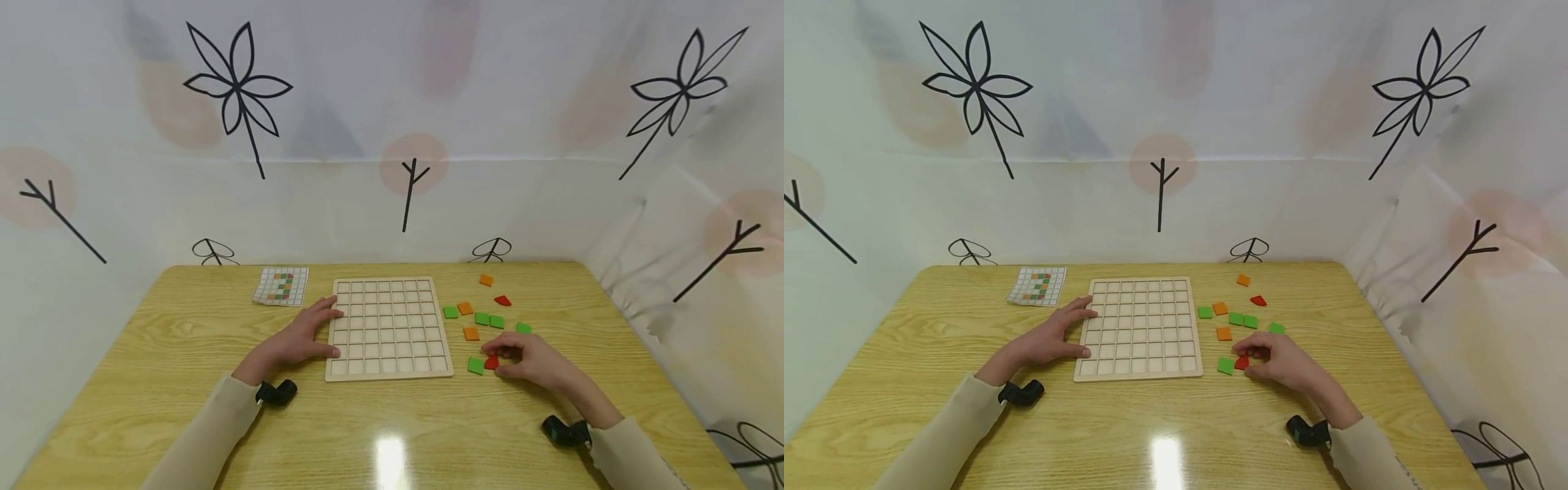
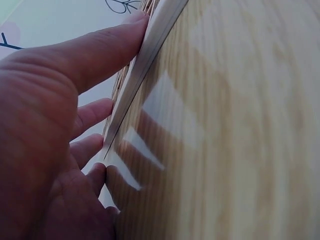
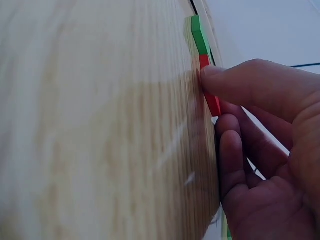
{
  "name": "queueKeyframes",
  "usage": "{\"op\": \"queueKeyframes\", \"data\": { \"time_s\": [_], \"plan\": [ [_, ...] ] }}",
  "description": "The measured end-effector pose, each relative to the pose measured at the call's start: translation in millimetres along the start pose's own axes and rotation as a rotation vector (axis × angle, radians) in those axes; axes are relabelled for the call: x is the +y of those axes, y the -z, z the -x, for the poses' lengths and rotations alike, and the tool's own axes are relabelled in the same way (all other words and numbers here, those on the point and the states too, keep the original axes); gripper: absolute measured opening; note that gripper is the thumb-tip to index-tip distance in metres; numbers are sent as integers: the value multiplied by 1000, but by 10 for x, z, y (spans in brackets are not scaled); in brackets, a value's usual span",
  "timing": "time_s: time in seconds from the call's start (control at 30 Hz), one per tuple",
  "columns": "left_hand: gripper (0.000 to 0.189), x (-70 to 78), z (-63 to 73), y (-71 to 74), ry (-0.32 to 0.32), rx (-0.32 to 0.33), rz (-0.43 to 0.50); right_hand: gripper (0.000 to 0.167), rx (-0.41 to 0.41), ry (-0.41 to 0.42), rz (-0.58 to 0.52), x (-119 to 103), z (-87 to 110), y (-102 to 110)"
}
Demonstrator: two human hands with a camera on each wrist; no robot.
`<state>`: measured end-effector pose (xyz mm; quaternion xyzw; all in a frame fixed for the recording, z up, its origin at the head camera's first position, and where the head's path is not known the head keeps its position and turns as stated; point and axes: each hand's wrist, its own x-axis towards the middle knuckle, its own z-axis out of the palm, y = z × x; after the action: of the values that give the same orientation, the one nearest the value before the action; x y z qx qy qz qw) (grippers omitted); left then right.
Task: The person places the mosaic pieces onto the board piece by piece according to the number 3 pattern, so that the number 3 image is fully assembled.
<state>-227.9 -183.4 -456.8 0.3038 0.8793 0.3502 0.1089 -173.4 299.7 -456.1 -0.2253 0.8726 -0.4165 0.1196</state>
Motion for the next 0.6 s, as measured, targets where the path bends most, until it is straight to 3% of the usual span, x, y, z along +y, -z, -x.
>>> {"op": "queueKeyframes", "data": {
  "time_s": [0.6],
  "plan": [
    [72, -19, 5, -8, 3, -3, -7, 38, 0, 52, -4, -10, 0, 9]
  ]
}}
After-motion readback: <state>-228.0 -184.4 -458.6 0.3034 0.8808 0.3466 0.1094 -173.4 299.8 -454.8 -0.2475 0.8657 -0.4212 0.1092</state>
